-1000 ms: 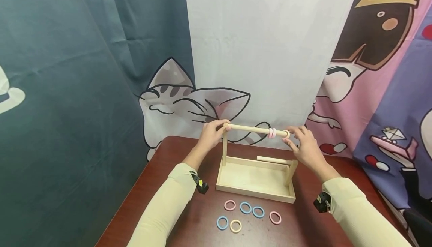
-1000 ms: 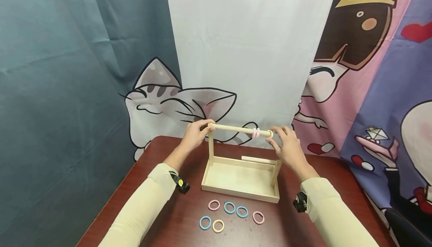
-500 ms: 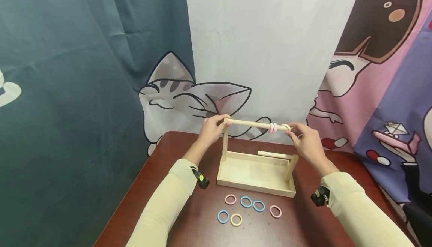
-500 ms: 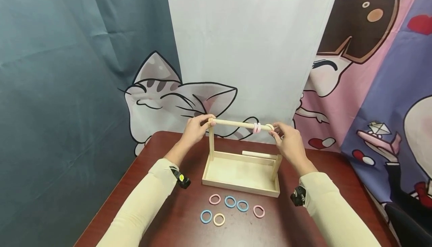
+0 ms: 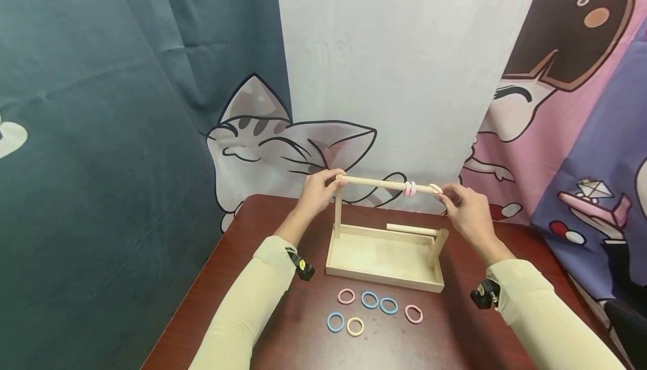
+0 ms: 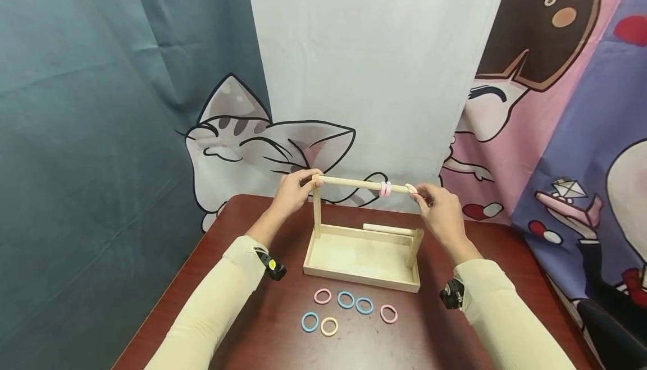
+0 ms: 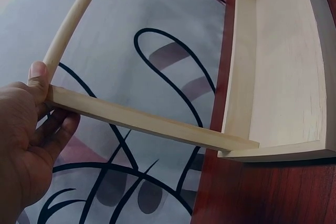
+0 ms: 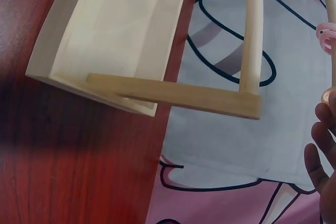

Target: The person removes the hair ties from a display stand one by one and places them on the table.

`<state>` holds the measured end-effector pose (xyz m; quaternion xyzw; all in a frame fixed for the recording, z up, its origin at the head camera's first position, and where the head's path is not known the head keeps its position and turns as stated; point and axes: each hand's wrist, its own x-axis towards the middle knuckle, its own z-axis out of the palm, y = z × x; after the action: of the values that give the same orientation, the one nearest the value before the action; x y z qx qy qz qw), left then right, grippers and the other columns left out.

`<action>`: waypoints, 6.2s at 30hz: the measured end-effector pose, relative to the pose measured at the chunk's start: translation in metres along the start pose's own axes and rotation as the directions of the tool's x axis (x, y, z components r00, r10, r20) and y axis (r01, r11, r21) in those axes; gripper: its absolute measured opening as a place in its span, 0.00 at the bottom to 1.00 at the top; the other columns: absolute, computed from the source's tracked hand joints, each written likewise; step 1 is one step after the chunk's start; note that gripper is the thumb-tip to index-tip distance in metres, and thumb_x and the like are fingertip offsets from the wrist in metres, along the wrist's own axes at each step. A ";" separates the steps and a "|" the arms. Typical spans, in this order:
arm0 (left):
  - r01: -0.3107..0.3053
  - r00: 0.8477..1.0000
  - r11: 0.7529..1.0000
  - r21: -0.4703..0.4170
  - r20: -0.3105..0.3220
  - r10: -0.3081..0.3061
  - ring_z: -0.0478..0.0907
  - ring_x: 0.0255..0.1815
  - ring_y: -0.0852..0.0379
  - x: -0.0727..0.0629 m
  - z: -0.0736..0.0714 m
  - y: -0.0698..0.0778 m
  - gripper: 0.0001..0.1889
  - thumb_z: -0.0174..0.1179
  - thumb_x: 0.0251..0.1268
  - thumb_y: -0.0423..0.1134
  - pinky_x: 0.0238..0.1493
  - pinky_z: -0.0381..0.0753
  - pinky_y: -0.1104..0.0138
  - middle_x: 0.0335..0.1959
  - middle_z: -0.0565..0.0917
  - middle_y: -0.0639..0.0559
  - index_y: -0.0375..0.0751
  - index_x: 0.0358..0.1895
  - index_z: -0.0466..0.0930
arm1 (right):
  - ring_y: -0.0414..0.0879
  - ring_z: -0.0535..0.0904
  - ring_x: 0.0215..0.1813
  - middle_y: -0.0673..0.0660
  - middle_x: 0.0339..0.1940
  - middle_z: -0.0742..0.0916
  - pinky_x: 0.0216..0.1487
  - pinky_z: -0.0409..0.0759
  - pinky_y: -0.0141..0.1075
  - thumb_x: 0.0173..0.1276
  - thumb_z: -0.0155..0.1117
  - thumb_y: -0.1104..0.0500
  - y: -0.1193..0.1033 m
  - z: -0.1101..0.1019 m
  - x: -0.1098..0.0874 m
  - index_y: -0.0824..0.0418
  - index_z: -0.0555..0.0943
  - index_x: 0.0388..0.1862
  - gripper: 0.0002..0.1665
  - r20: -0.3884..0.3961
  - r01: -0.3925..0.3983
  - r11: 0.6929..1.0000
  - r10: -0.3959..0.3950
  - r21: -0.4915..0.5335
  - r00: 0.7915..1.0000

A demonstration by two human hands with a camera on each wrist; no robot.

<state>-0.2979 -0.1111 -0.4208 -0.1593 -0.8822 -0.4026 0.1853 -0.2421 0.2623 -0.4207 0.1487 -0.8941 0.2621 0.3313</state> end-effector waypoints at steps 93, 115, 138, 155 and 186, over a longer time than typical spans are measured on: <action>-0.002 1.000 1.000 0.003 0.000 0.002 0.82 0.42 0.51 -0.001 0.000 -0.002 0.18 0.71 0.71 0.55 0.48 0.84 0.56 0.46 0.94 0.51 0.56 0.59 0.92 | 0.33 0.76 0.40 0.39 0.39 0.83 0.43 0.75 0.26 0.57 0.85 0.63 -0.070 0.053 -0.189 0.47 0.87 0.43 0.18 0.312 0.633 0.720 -0.694 0.284 0.649; 0.001 1.000 1.000 -0.010 0.013 -0.001 0.83 0.42 0.51 -0.001 -0.001 -0.001 0.19 0.71 0.72 0.55 0.47 0.85 0.57 0.46 0.93 0.51 0.54 0.60 0.92 | 0.29 0.77 0.42 0.38 0.40 0.82 0.43 0.75 0.25 0.64 0.84 0.58 -0.079 0.057 -0.195 0.43 0.90 0.46 0.15 0.391 0.644 0.698 -0.713 0.315 0.582; 0.015 1.000 1.000 -0.008 0.004 -0.015 0.86 0.43 0.52 0.000 -0.001 -0.001 0.19 0.70 0.71 0.56 0.49 0.86 0.55 0.46 0.95 0.52 0.56 0.60 0.92 | 0.38 0.85 0.45 0.46 0.44 0.88 0.47 0.86 0.36 0.73 0.79 0.57 -0.043 0.009 -0.114 0.53 0.90 0.48 0.08 0.233 0.554 0.818 -0.575 0.154 0.784; 0.009 1.000 1.000 -0.003 0.021 -0.009 0.82 0.41 0.53 -0.002 -0.002 -0.002 0.20 0.69 0.72 0.57 0.48 0.86 0.57 0.45 0.94 0.52 0.55 0.61 0.92 | 0.47 0.87 0.35 0.55 0.42 0.90 0.39 0.83 0.32 0.57 0.86 0.69 -0.014 -0.012 -0.048 0.61 0.91 0.48 0.20 0.108 0.394 0.914 -0.403 0.093 0.909; 0.008 1.000 1.000 0.002 0.020 -0.008 0.81 0.40 0.53 -0.005 -0.003 -0.005 0.18 0.70 0.72 0.56 0.47 0.85 0.57 0.44 0.93 0.53 0.56 0.58 0.92 | 0.73 0.78 0.63 0.72 0.68 0.85 0.63 0.78 0.69 0.69 0.82 0.59 -0.019 0.028 -0.001 0.61 0.76 0.79 0.42 0.183 0.115 0.993 -0.118 0.026 0.976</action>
<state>-0.2955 -0.1171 -0.4249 -0.1595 -0.8850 -0.4010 0.1750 -0.2471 0.2305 -0.4327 0.2271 -0.9086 0.2340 0.2609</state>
